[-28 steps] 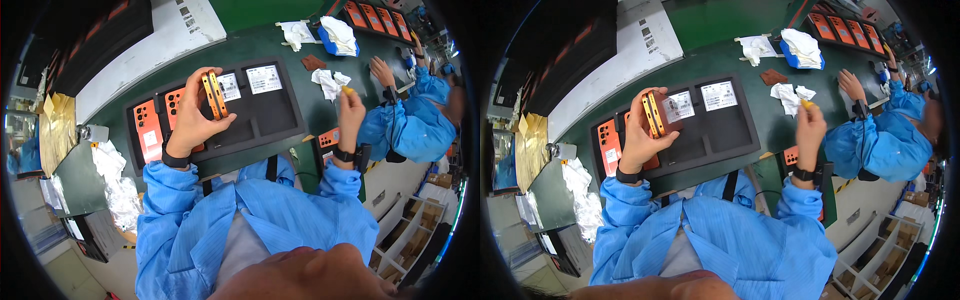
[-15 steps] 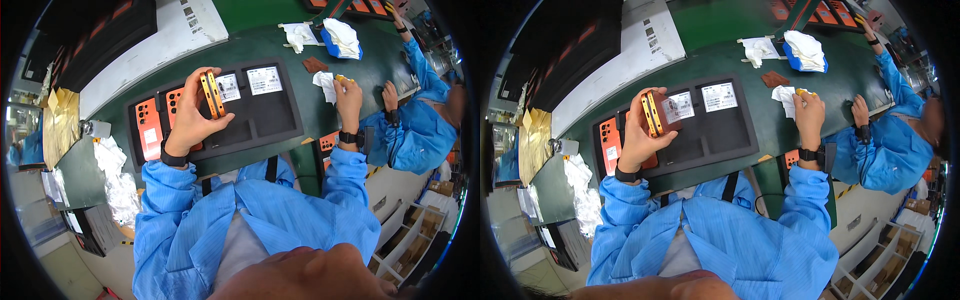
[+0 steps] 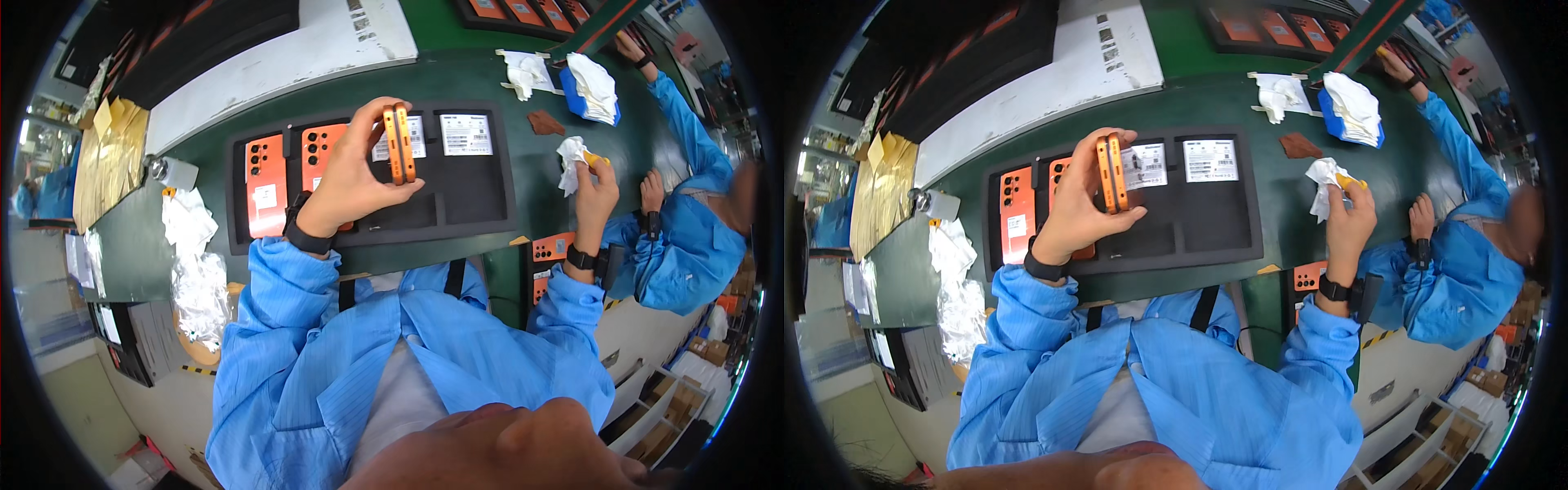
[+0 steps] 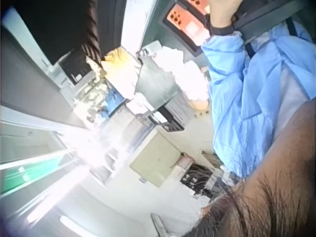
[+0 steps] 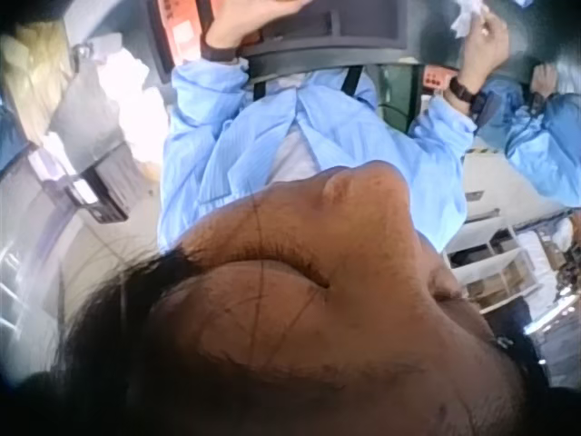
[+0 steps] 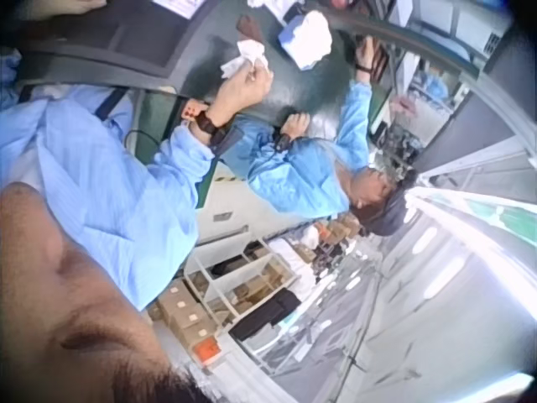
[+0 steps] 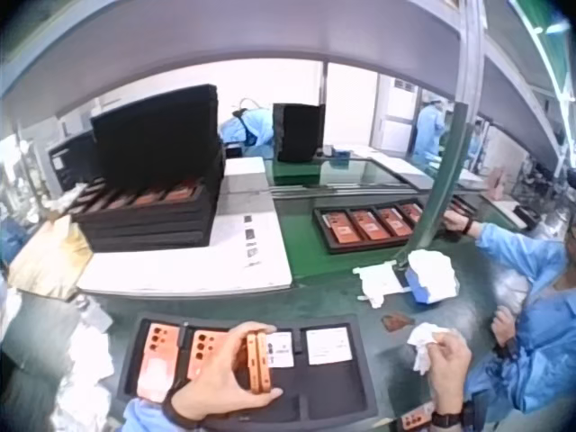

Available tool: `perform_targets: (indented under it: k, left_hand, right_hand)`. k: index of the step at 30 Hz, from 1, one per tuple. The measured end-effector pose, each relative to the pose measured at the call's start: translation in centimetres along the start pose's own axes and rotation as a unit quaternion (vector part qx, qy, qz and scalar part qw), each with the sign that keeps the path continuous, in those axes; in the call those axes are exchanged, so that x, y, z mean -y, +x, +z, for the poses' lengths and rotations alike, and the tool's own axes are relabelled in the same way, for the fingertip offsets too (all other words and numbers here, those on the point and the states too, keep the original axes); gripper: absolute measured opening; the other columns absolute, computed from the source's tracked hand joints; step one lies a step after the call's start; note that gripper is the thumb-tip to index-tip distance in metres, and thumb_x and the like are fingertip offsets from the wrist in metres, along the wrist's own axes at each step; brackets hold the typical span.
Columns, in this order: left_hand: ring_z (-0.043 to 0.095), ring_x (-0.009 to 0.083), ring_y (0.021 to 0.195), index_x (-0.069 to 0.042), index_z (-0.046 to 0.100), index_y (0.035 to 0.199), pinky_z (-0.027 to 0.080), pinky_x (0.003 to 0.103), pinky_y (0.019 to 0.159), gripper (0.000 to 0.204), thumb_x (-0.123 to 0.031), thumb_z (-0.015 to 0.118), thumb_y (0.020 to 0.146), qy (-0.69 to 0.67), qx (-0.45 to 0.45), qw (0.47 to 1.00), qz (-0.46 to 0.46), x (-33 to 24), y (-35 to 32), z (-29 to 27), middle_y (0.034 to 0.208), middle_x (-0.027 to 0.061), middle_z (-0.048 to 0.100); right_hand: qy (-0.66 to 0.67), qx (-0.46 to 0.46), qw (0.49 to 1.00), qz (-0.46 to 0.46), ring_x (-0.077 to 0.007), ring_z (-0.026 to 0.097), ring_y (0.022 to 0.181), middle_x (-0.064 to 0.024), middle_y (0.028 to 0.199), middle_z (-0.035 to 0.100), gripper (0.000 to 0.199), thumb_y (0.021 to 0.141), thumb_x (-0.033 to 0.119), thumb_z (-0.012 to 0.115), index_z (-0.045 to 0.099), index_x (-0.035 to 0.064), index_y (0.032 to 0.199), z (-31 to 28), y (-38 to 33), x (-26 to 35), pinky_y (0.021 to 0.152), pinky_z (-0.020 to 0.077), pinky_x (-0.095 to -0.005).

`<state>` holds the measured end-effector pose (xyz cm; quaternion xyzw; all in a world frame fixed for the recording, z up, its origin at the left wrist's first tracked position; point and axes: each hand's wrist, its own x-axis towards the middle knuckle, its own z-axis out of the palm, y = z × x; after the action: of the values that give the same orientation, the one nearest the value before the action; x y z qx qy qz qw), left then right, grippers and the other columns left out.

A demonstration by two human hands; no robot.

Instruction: The recorder is using a cloth and a small yellow cleaning tool to clean and inspect the screens and bodies of several orange mobile phones on an assembly line.

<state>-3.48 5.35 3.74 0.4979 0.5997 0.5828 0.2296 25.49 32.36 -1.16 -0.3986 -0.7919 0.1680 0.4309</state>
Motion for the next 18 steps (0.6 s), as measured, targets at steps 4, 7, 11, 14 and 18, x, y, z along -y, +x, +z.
perform_targets:
  k: [4,7,11,14,18]
  left_hand:
    - [0.046,0.0251,0.136,-0.008,0.039,0.145,0.036,0.041,0.117,0.093,-0.001,0.084,0.065,0.022,0.011,1.0,0.006,0.1,0.5,0.3,0.14,0.0113,0.05]
    - [0.046,0.0249,0.137,-0.009,0.041,0.143,0.036,0.044,0.118,0.089,-0.002,0.084,0.066,0.009,0.013,1.0,0.017,0.0,0.5,0.6,0.141,0.0095,0.049]
    - [0.046,0.0245,0.136,-0.009,0.041,0.143,0.034,0.043,0.119,0.089,-0.001,0.084,0.066,0.012,0.006,1.0,0.016,0.0,0.1,0.5,0.14,0.0088,0.048]
    - [0.048,0.0242,0.134,-0.007,0.041,0.143,0.036,0.04,0.118,0.091,-0.002,0.085,0.064,0.023,0.0,0.999,0.024,0.1,0.0,0.3,0.138,0.0096,0.049]
    - [0.054,0.0246,0.126,-0.005,0.044,0.141,0.042,0.037,0.11,0.09,-0.004,0.087,0.062,0.029,0.005,0.998,0.047,0.3,0.2,0.1,0.131,0.0112,0.053]
  right_hand:
    - [0.166,0.053,0.977,0.126,-0.0143,0.063,0.092,-0.0083,0.1,0.068,0.023,0.09,0.006,0.068,0.066,-0.0042,0.111,-0.2,-0.8,0.6,0.081,0.0492,-0.0277]
    - [0.219,0.074,0.972,0.048,-0.0106,0.061,0.095,-0.0069,0.107,0.067,0.026,0.092,0.001,0.063,0.064,-0.004,0.118,0.6,-1.1,5.7,0.084,0.0486,-0.0257]
    - [0.211,0.099,0.958,-0.168,-0.0215,0.065,0.093,-0.0131,0.108,0.066,0.031,0.085,-0.003,0.067,0.068,-0.0027,0.115,1.8,-1.3,15.2,0.082,0.0494,-0.0294]
    - [0.207,0.186,0.926,-0.256,-0.0303,0.063,0.082,-0.0161,0.096,0.061,0.032,0.074,-0.005,0.069,0.071,-0.0007,0.105,1.9,-2.0,21.0,0.071,0.0488,-0.035]
    - [0.181,0.204,0.909,-0.315,-0.0321,0.056,0.07,-0.0132,0.082,0.051,0.014,0.072,0.0,0.073,0.066,0.0017,0.085,4.0,-3.1,23.0,0.06,0.0441,-0.04]
